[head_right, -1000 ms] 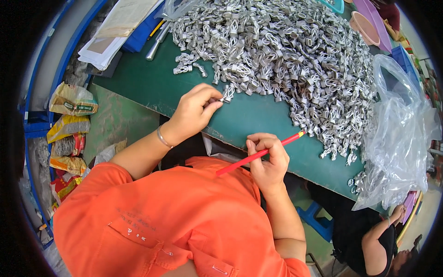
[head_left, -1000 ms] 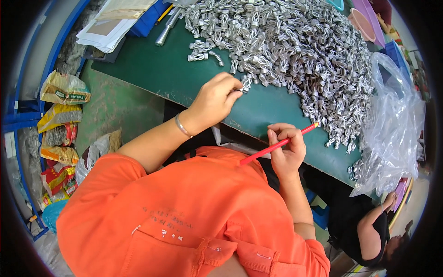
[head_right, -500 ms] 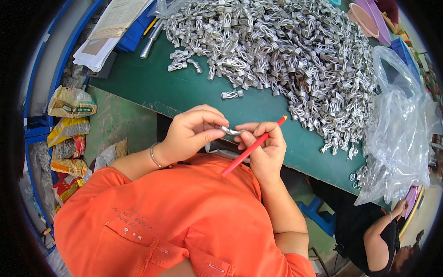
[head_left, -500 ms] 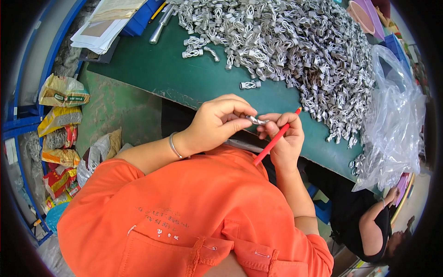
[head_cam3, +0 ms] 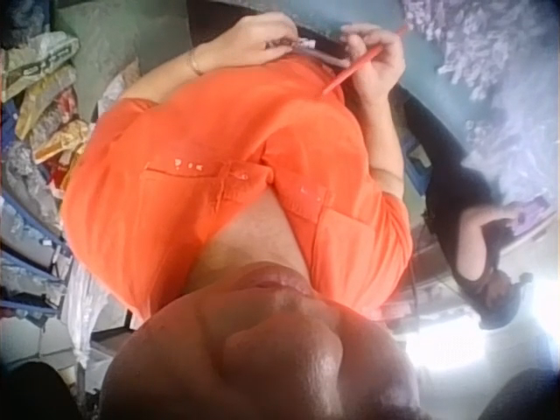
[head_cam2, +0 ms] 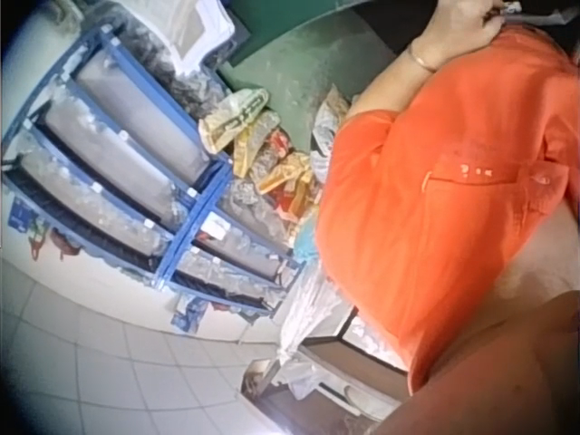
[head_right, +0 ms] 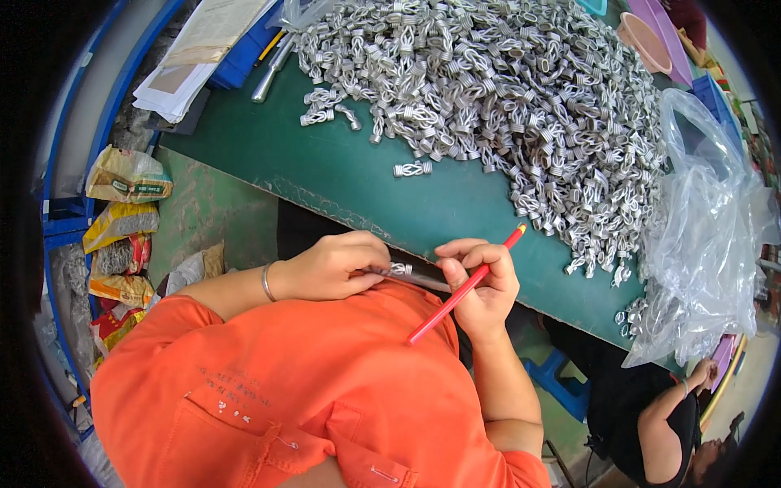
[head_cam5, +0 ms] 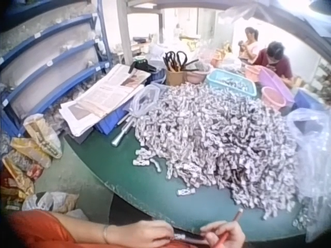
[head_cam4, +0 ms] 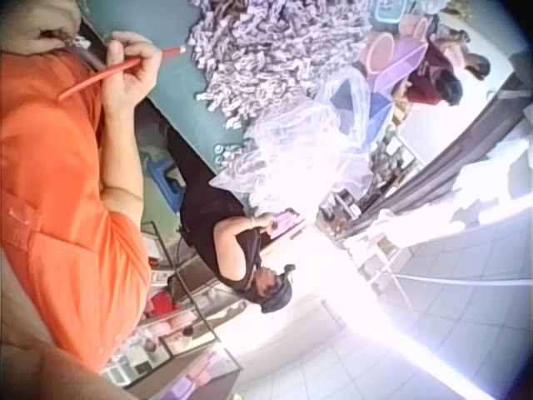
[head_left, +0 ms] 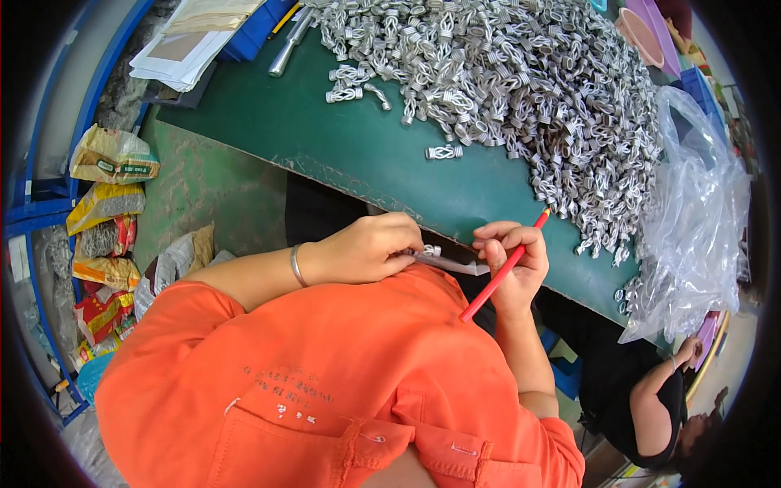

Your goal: The person assembles small white plastic components by picking up individual pieces from a large pile on a green table and joining them together by hand. Using a red pencil held in the right hand as a probe or tool, the person inserts one plastic piece into another, repeats this for several pairs, and drops the assembled units into a bin below the table edge.

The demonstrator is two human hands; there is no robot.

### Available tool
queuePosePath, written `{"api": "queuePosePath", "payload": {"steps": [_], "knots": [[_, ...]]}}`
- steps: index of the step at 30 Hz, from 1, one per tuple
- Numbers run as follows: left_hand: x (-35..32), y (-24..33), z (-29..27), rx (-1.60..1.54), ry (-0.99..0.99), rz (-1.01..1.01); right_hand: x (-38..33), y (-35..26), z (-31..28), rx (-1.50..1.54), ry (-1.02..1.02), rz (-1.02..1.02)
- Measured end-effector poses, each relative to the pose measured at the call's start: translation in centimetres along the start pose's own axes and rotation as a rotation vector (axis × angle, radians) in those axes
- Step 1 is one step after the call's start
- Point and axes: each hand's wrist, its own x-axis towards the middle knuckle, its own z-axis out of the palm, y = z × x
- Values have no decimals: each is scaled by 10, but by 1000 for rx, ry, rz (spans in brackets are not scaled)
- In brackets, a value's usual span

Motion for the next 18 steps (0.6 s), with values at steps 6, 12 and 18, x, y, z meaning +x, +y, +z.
{"api": "queuePosePath", "payload": {"steps": [6, 12, 18], "knots": [[51, -9, -10, 425, 394, 209, 4, -1, 7, -39, 80, 17], [65, -17, -15, 133, 409, -53, 14, 3, 5, -129, 103, 2], [44, 1, -2, -183, 342, 79, 25, 5, 14, -136, 124, -26]]}}
